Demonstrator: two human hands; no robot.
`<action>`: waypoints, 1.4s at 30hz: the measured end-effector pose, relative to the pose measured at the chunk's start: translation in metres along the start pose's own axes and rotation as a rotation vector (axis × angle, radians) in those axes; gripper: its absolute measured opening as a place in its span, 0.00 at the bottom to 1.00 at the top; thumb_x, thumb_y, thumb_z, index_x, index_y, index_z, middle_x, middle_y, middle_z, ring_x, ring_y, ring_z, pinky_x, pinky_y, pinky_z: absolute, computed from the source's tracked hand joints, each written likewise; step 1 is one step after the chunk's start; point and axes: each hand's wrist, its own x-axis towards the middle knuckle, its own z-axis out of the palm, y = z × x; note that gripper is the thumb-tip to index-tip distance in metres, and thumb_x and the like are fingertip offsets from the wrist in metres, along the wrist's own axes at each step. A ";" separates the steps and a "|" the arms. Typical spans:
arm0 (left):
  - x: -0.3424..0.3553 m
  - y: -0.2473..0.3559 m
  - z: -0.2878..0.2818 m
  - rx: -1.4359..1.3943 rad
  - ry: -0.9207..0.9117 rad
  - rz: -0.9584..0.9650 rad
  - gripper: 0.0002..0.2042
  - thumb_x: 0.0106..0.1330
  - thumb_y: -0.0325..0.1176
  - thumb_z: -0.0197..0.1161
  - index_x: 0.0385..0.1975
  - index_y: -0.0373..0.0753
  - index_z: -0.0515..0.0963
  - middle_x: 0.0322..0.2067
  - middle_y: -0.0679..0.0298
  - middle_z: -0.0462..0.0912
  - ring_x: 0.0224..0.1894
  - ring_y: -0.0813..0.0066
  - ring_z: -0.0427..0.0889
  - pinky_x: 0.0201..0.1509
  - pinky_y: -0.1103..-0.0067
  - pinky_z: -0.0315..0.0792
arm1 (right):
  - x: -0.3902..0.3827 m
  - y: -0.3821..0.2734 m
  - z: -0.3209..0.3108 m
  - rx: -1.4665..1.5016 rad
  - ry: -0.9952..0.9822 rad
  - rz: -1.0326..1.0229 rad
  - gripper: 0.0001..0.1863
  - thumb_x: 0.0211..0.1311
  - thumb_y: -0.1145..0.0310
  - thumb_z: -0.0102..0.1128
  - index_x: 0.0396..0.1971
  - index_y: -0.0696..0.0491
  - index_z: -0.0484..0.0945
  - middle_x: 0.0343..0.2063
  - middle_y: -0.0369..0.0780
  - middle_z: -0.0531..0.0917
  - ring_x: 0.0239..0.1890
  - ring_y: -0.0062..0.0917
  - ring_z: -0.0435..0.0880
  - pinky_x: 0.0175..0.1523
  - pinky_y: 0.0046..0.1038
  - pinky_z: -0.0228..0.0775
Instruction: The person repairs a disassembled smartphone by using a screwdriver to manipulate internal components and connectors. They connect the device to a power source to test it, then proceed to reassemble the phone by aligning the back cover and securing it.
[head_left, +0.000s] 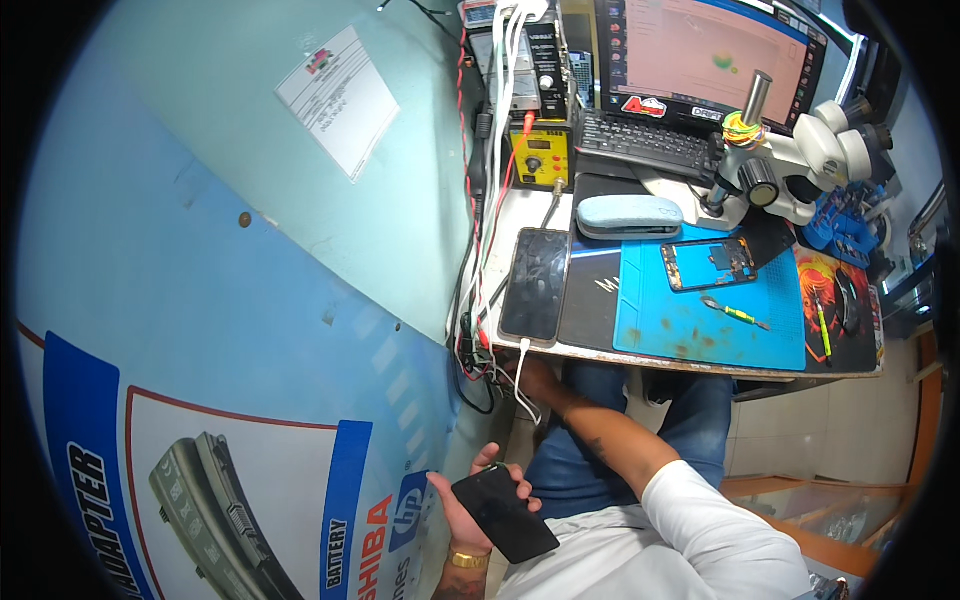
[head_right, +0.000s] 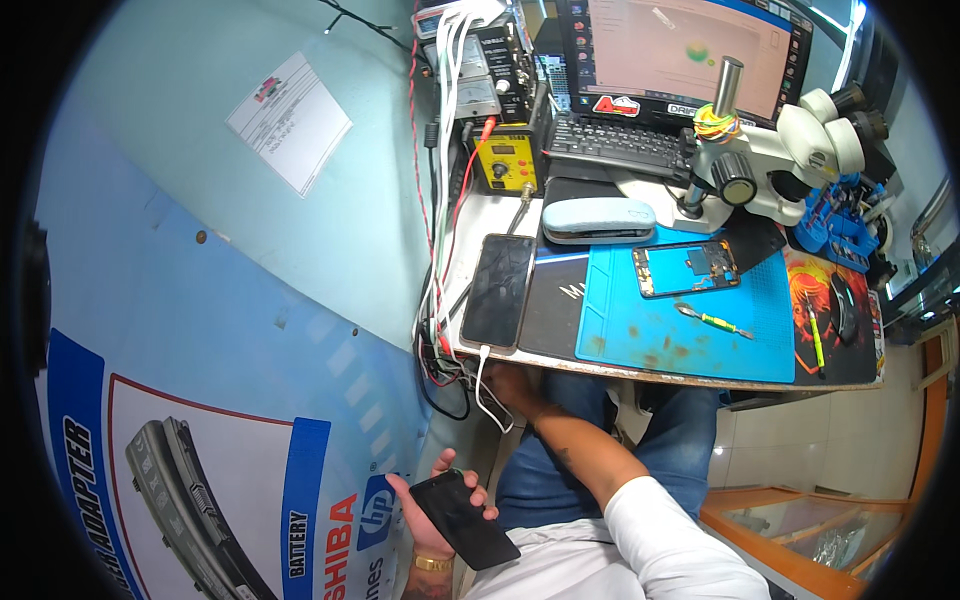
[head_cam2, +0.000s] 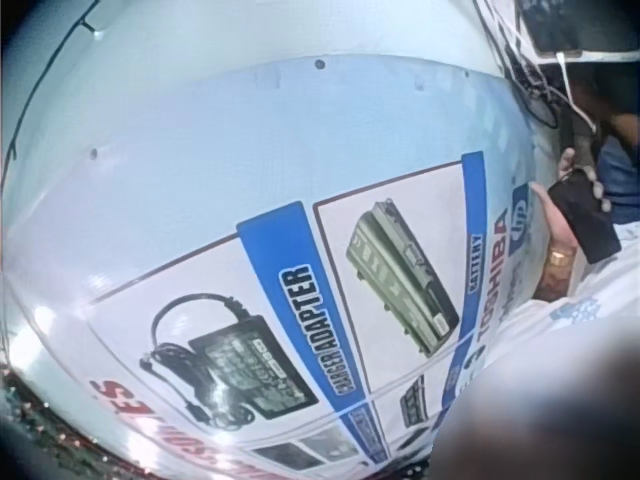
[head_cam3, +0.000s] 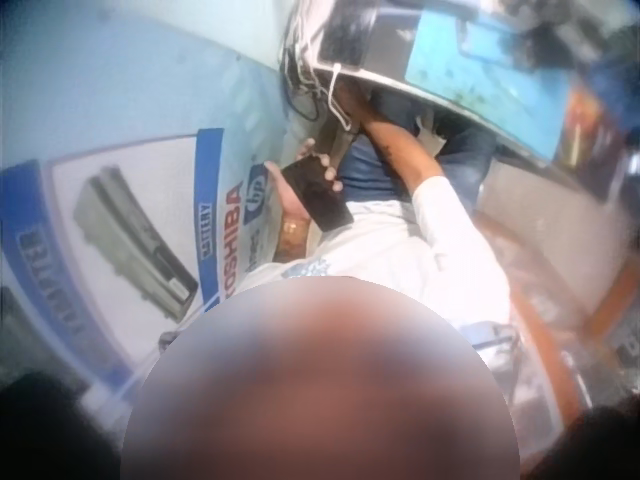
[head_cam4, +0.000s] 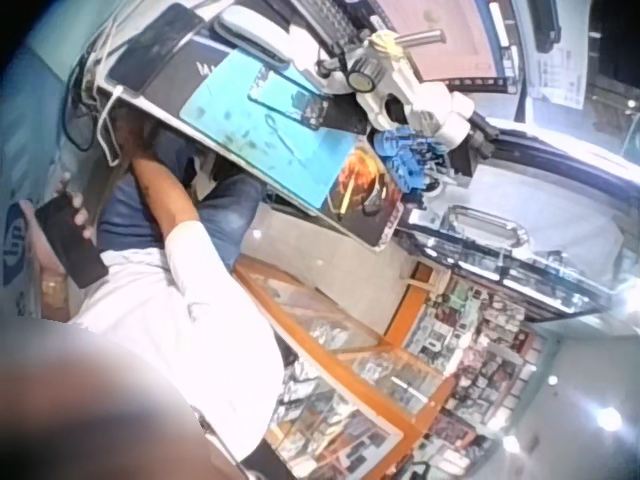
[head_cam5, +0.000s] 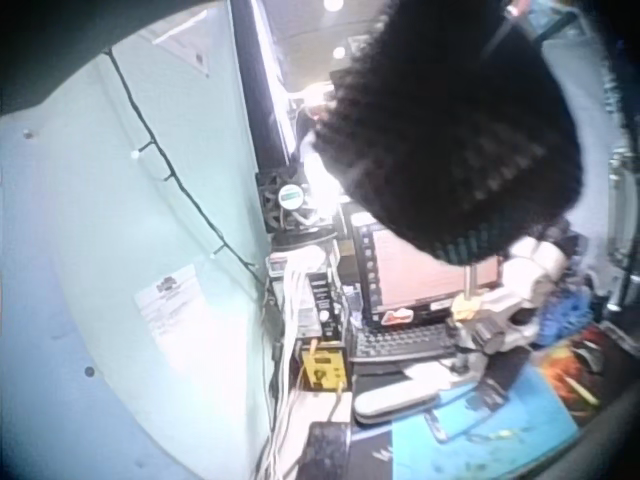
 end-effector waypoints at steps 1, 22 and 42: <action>0.000 0.000 -0.001 -0.002 0.006 -0.001 0.48 0.55 0.82 0.37 0.65 0.49 0.62 0.45 0.49 0.76 0.42 0.56 0.76 0.48 0.52 0.70 | -0.005 -0.008 -0.012 -0.157 -0.008 0.032 0.16 0.58 0.55 0.63 0.39 0.51 0.83 0.34 0.48 0.84 0.39 0.44 0.84 0.45 0.42 0.75; 0.112 -0.013 0.051 0.157 -0.214 -0.163 0.42 0.64 0.75 0.36 0.69 0.50 0.62 0.48 0.55 0.75 0.44 0.63 0.74 0.45 0.57 0.69 | -0.229 -0.105 -0.235 0.916 -0.107 0.287 0.15 0.62 0.75 0.64 0.49 0.55 0.82 0.31 0.35 0.84 0.32 0.19 0.81 0.39 0.23 0.74; 0.010 0.045 0.027 0.120 -0.449 0.102 0.46 0.64 0.77 0.31 0.71 0.46 0.56 0.51 0.45 0.71 0.48 0.53 0.75 0.47 0.51 0.68 | -0.044 -0.064 -0.081 -0.608 0.369 0.124 0.17 0.58 0.65 0.54 0.42 0.57 0.82 0.45 0.52 0.83 0.47 0.47 0.83 0.54 0.46 0.73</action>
